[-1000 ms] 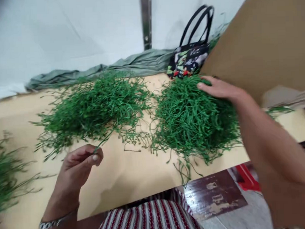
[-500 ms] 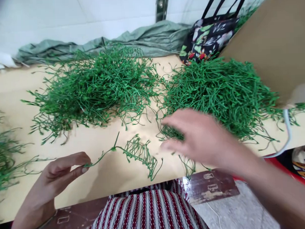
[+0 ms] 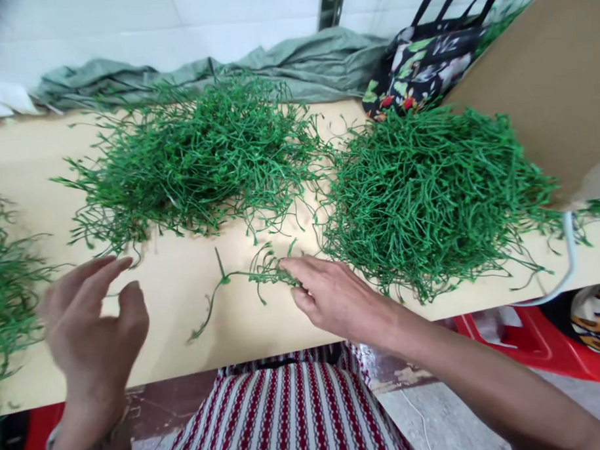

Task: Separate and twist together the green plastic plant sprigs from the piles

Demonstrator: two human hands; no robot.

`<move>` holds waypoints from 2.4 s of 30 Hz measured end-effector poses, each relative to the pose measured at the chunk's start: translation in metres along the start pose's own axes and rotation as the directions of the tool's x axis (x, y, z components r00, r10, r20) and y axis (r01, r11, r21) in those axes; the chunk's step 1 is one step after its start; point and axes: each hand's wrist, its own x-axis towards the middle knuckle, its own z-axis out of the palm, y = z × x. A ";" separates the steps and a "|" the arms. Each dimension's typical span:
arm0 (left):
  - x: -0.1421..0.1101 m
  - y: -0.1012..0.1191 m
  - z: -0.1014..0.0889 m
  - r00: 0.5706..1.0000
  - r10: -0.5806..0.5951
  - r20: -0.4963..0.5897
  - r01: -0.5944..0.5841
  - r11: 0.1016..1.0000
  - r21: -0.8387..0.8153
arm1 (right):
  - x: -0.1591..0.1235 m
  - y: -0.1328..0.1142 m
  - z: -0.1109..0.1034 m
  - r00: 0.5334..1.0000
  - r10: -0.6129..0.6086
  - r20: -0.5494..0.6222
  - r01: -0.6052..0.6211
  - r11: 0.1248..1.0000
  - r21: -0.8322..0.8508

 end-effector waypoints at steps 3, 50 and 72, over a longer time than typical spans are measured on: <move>0.000 0.053 0.004 0.948 0.294 0.124 -0.263 0.940 -0.215 | 0.014 -0.012 -0.005 0.999 0.010 0.052 -0.016 0.993 0.115; 0.020 0.057 0.031 0.558 -0.144 0.817 0.822 0.235 -0.519 | 0.048 -0.015 0.017 0.981 -0.190 -0.032 0.173 0.794 0.582; 0.007 0.052 0.034 0.612 -0.112 0.783 0.731 0.457 -0.507 | 0.053 -0.007 0.018 0.848 -0.497 -0.184 0.489 0.867 -0.092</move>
